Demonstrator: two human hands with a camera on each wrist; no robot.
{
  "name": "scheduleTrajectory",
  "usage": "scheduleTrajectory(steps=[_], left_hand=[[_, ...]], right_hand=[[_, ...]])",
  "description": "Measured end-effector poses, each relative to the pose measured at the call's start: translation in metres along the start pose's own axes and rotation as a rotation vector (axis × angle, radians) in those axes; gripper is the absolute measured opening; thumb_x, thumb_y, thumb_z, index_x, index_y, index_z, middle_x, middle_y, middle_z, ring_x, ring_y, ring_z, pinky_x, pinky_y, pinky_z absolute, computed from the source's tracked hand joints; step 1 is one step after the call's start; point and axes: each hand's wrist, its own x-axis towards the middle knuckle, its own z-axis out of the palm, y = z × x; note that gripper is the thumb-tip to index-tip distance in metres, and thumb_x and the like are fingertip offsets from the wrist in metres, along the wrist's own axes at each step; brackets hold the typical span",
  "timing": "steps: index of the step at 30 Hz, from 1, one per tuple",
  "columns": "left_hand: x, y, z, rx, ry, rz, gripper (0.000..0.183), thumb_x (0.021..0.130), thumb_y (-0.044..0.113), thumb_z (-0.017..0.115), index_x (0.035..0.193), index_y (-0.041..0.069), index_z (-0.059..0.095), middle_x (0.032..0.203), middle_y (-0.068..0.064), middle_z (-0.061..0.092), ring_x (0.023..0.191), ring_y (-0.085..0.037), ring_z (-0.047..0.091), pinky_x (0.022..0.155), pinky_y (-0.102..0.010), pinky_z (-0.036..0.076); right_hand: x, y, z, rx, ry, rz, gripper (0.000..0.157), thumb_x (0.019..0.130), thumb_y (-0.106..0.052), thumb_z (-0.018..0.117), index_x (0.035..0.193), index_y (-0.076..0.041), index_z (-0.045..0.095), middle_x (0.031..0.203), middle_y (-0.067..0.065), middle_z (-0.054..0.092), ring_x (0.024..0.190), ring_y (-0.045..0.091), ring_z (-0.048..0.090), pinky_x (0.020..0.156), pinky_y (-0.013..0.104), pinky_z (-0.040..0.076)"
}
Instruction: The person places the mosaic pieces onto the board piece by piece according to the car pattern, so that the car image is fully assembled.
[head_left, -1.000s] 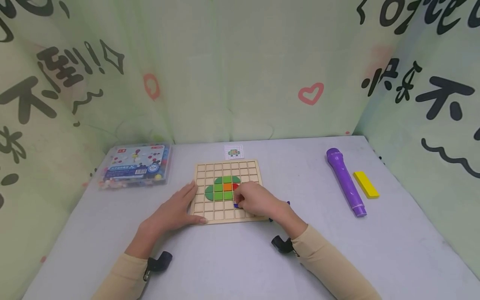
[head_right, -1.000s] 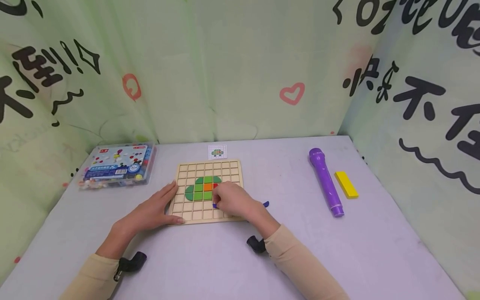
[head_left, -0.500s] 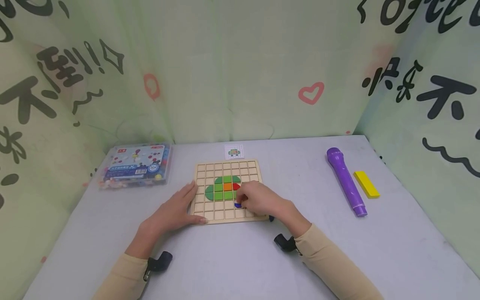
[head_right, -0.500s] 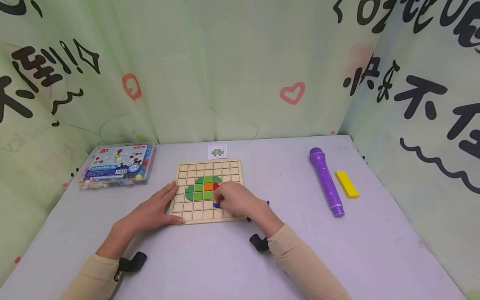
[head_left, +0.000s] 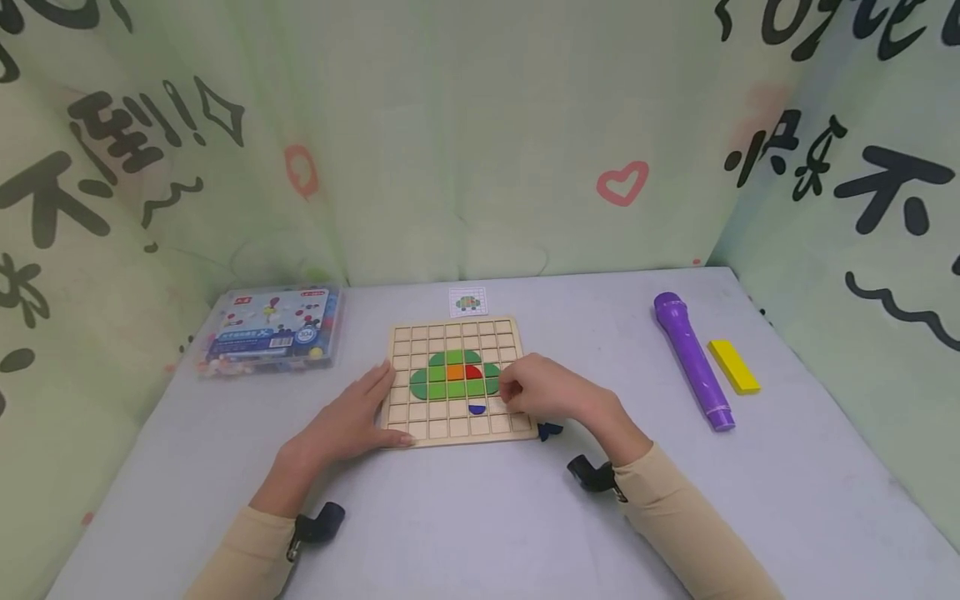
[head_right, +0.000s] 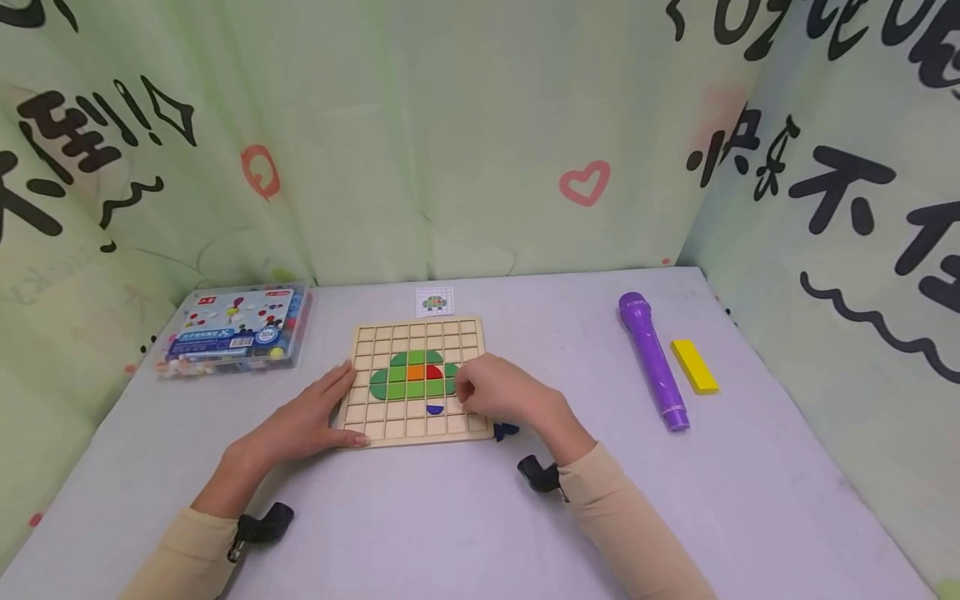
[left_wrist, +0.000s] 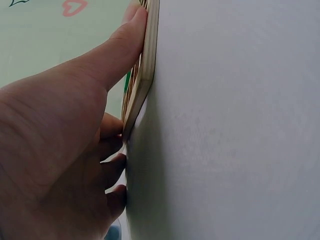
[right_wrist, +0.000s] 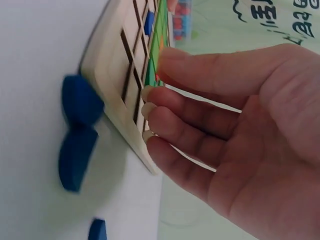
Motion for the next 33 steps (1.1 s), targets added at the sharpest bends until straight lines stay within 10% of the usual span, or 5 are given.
scheduleTrajectory(steps=[15,33], left_hand=[[-0.002,0.000,0.000,-0.006,-0.005,-0.017,0.117,0.075,0.067,0.073,0.158,0.004,0.019,0.168,-0.014,0.014,0.153,-0.037,0.019,0.124,-0.053,0.024],[-0.001,0.001,0.000,-0.009,-0.001,-0.006,0.118,0.074,0.068,0.073,0.158,0.004,0.019,0.168,-0.014,0.015,0.153,-0.037,0.019,0.124,-0.053,0.025]], right_hand=[[-0.015,0.025,-0.009,0.013,-0.159,0.105,0.026,0.068,-0.008,0.087,0.072,-0.014,0.062,0.068,-0.004,0.056,0.066,0.012,0.047,0.059,0.025,0.038],[-0.014,0.036,-0.008,0.020,-0.108,0.129,0.022,0.071,-0.007,0.085,0.070,-0.013,0.064,0.067,-0.003,0.056,0.065,0.013,0.048,0.058,0.026,0.038]])
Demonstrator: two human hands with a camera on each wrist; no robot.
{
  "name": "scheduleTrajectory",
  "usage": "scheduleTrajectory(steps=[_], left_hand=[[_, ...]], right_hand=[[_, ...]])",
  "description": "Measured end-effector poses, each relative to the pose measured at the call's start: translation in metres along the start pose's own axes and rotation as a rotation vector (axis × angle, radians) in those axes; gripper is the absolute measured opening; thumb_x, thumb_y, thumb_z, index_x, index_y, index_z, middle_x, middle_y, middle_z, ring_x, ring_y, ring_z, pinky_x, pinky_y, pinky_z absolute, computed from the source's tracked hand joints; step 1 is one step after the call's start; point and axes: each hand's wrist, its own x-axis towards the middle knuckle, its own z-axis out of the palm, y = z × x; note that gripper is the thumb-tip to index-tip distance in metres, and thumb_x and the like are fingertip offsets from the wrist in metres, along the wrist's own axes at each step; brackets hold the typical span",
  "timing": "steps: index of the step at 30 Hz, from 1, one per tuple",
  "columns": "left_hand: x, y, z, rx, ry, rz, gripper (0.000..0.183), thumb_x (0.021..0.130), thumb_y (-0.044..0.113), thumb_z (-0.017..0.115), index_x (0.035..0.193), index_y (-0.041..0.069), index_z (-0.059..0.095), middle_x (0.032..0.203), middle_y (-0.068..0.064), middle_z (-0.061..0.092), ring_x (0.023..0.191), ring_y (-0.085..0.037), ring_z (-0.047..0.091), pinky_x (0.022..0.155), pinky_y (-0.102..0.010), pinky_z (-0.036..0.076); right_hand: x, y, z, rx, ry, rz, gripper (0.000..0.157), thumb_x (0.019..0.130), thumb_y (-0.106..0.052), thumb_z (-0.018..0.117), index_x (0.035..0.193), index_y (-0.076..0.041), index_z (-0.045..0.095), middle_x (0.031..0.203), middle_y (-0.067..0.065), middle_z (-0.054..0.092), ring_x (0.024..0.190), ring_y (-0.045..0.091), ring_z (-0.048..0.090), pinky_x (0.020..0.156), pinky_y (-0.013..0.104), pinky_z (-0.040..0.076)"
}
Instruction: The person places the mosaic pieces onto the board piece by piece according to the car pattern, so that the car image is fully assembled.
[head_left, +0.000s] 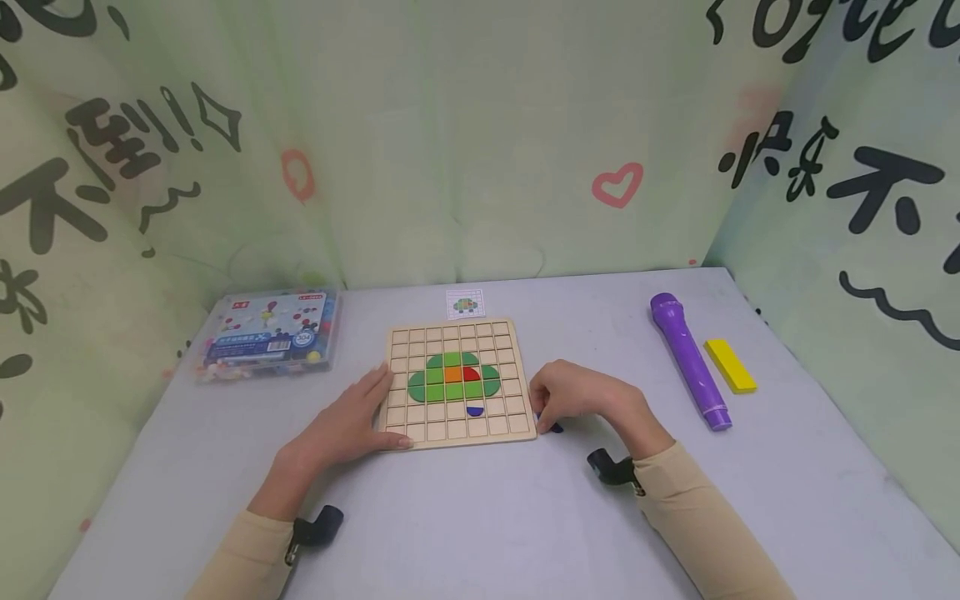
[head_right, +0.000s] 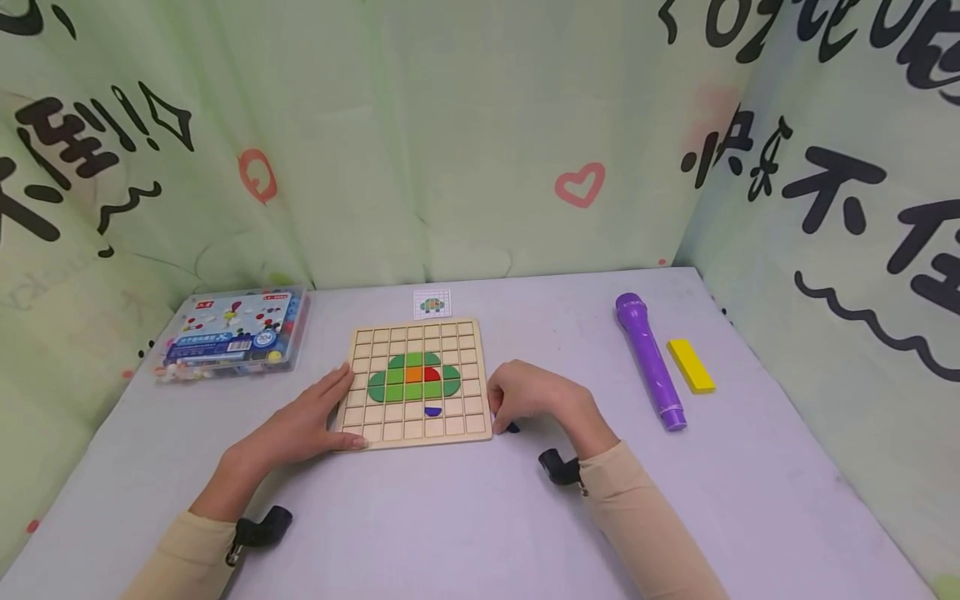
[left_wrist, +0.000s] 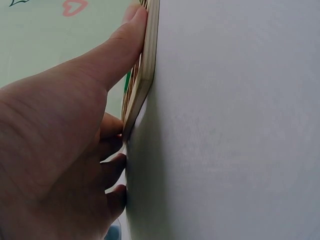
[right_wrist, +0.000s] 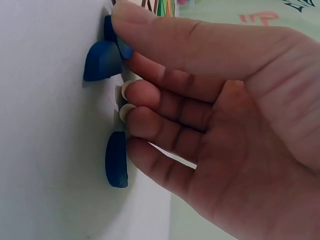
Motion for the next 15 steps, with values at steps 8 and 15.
scheduleTrajectory(steps=[8,15], left_hand=[[-0.0002,-0.0001,-0.0001,-0.003,-0.004,-0.007,0.118,0.074,0.068,0.073,0.158,0.005,0.019,0.168,-0.014,0.015,0.153,-0.037,0.019,0.124,-0.053,0.025],[-0.0003,0.0007,-0.0003,-0.003,-0.001,-0.007,0.118,0.075,0.067,0.074,0.159,0.005,0.019,0.168,-0.013,0.015,0.154,-0.037,0.019,0.124,-0.053,0.025]], right_hand=[[-0.0003,-0.0021,0.0000,0.051,-0.018,-0.009,0.018,0.073,0.001,0.080,0.076,-0.010,0.065,0.068,-0.002,0.054,0.063,0.013,0.047,0.057,0.025,0.036],[0.0017,0.0006,-0.0011,0.057,-0.010,-0.057,0.019,0.075,0.002,0.078,0.079,-0.009,0.063,0.071,-0.001,0.055,0.065,0.014,0.048,0.058,0.026,0.039]])
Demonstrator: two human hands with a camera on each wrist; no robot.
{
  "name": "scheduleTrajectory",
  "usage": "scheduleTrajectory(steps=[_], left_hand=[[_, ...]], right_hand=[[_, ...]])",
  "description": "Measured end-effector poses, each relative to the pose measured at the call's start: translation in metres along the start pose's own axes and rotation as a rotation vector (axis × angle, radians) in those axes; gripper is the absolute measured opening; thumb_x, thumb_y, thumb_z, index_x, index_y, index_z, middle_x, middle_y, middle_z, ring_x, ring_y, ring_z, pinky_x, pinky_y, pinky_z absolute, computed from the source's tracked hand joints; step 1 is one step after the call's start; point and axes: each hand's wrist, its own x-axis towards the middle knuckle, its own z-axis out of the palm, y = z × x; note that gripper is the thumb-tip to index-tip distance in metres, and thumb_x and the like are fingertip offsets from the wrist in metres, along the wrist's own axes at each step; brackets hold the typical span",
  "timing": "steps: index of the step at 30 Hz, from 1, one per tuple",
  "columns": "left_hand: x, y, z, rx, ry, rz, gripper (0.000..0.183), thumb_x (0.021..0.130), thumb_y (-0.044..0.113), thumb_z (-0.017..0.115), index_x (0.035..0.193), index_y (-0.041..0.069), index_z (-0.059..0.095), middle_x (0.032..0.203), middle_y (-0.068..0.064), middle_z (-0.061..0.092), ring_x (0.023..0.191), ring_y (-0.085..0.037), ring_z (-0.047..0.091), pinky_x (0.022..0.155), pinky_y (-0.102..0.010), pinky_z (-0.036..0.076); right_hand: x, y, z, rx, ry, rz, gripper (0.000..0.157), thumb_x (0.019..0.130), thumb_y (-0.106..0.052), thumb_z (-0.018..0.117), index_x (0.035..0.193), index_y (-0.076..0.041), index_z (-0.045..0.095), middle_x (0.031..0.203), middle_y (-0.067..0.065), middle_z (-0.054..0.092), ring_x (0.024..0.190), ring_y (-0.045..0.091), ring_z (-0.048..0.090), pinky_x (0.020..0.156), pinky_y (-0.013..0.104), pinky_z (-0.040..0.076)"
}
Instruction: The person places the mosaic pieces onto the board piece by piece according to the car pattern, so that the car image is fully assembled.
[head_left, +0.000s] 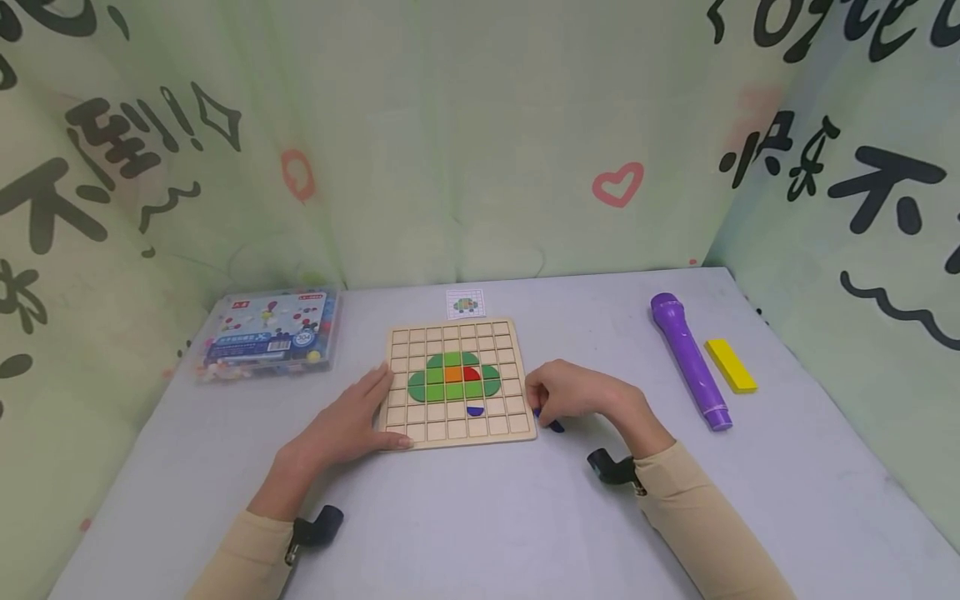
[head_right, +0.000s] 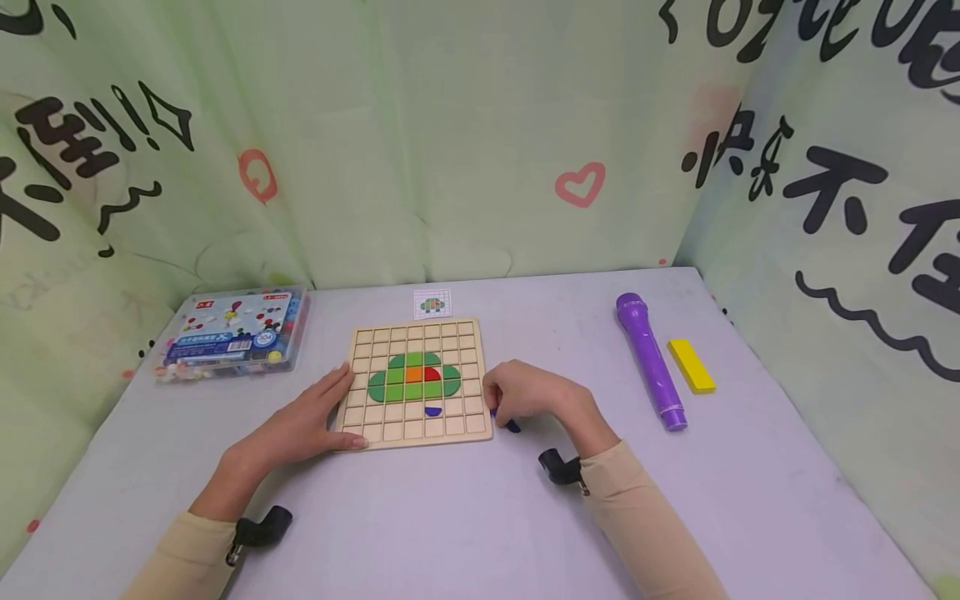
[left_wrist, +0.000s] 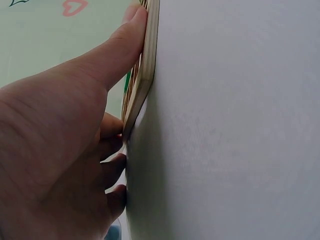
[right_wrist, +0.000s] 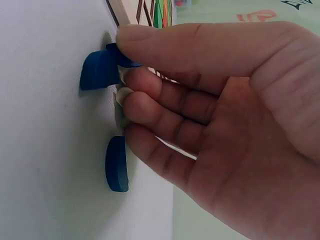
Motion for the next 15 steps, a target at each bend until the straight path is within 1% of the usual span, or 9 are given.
scheduleTrajectory(steps=[3,8,15], left_hand=[[0.000,0.000,0.000,0.003,0.002,0.004,0.117,0.075,0.067,0.073,0.159,0.005,0.019,0.168,-0.013,0.015,0.154,-0.037,0.019,0.124,-0.053,0.025],[0.000,-0.001,0.001,0.009,0.008,0.010,0.117,0.075,0.066,0.074,0.158,0.004,0.020,0.167,-0.014,0.015,0.153,-0.037,0.020,0.124,-0.053,0.025],[0.000,-0.001,0.000,0.010,0.012,0.018,0.117,0.075,0.066,0.074,0.158,0.004,0.020,0.167,-0.015,0.016,0.153,-0.037,0.020,0.123,-0.053,0.025]], right_hand=[[0.002,0.001,0.000,-0.006,0.012,-0.030,0.018,0.076,0.003,0.075,0.078,-0.010,0.062,0.070,-0.001,0.054,0.065,0.013,0.048,0.058,0.025,0.039],[0.004,-0.001,0.000,0.022,0.046,-0.064,0.016,0.078,0.003,0.070,0.081,-0.010,0.062,0.072,-0.002,0.054,0.067,0.014,0.049,0.059,0.025,0.040],[0.011,-0.007,0.006,0.059,0.124,-0.093,0.016,0.081,0.000,0.070,0.082,-0.014,0.062,0.073,0.000,0.053,0.071,0.015,0.051,0.060,0.026,0.041]])
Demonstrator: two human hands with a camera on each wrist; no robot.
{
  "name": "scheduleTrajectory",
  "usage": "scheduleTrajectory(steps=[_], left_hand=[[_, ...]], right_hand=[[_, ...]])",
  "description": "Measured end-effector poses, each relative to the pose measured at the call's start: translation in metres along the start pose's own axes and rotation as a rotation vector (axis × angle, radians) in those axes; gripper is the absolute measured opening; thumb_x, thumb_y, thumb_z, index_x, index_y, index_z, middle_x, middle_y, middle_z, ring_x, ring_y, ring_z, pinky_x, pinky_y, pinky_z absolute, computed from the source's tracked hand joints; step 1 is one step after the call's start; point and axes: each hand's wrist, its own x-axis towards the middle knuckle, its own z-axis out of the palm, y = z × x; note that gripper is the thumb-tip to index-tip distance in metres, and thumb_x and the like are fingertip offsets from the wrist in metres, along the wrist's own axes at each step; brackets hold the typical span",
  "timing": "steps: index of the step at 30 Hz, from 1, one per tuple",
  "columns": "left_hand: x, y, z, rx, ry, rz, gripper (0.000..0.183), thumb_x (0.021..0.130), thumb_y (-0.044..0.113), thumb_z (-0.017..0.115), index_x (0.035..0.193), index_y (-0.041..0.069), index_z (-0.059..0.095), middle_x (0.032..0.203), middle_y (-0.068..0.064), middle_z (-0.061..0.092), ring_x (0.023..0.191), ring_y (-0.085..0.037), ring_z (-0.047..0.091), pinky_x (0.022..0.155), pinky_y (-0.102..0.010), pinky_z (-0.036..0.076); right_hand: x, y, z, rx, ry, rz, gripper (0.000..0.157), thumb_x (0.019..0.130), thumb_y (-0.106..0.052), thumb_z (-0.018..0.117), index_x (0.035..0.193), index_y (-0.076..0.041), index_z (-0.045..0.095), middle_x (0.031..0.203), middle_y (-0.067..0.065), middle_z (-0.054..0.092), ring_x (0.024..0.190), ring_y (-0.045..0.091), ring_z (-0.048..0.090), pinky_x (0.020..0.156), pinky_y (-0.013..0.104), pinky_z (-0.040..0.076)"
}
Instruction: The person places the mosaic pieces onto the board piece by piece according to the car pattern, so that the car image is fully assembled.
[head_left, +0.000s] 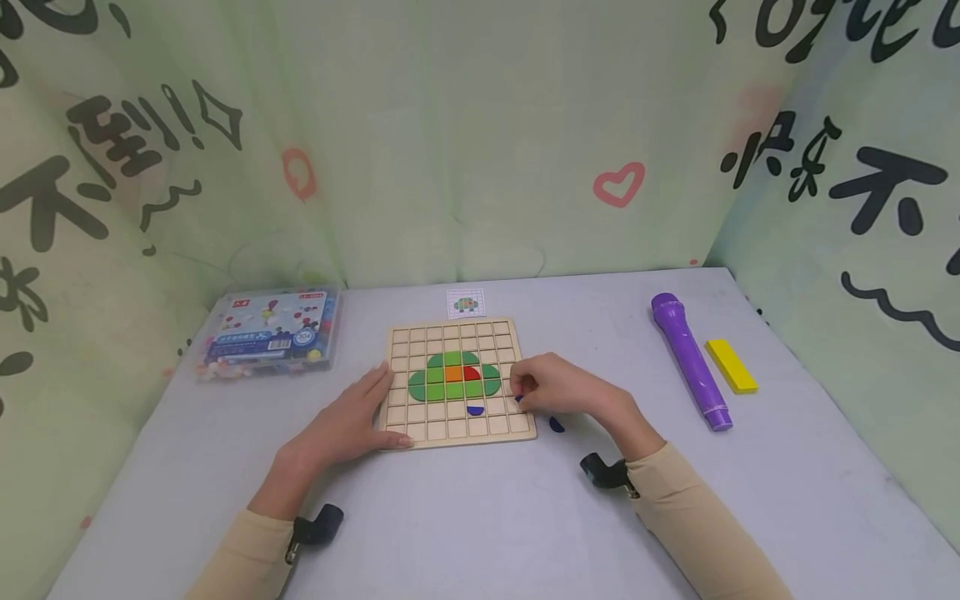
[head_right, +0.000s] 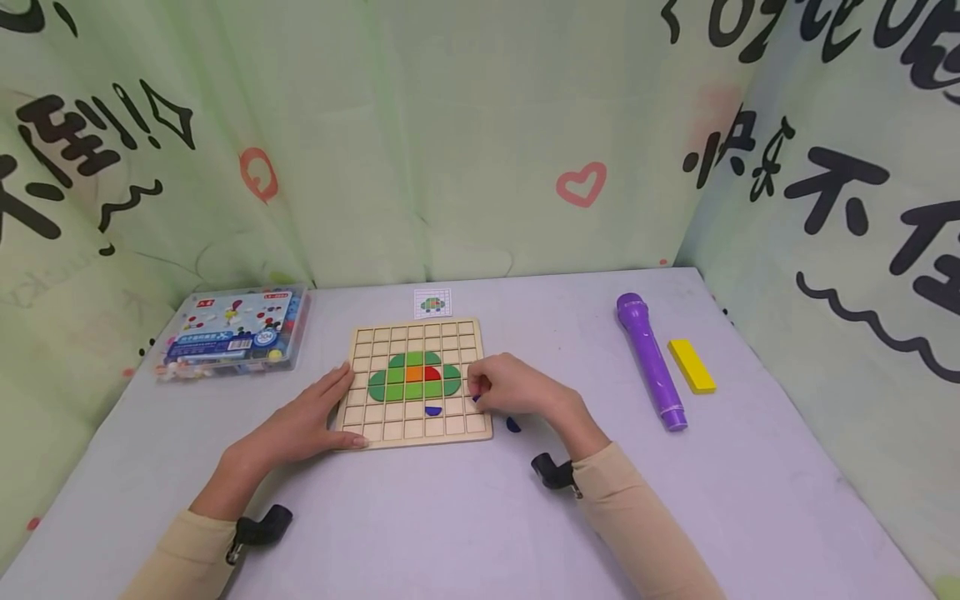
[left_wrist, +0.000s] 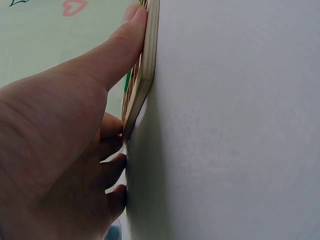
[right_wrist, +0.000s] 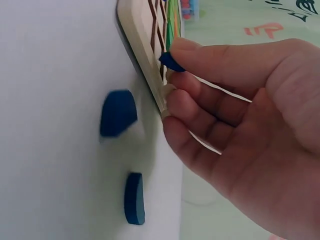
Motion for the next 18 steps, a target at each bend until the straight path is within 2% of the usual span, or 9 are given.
scheduleTrajectory(steps=[10,18], left_hand=[[0.000,-0.001,0.000,0.000,-0.003,-0.002,0.118,0.075,0.067,0.074,0.158,0.004,0.019,0.167,-0.014,0.015,0.153,-0.037,0.019,0.124,-0.053,0.025],[0.001,-0.001,0.001,0.010,-0.011,-0.009,0.118,0.074,0.068,0.073,0.159,0.005,0.019,0.168,-0.014,0.015,0.154,-0.036,0.019,0.124,-0.052,0.025]], right_hand=[[0.014,-0.012,0.014,0.028,0.115,-0.082,0.011,0.088,-0.001,0.066,0.089,-0.011,0.070,0.084,-0.001,0.065,0.080,0.016,0.055,0.072,0.028,0.050],[0.021,-0.022,0.028,0.043,0.132,-0.084,0.012,0.090,-0.002,0.066,0.088,-0.013,0.071,0.082,-0.003,0.066,0.077,0.015,0.056,0.070,0.026,0.051]])
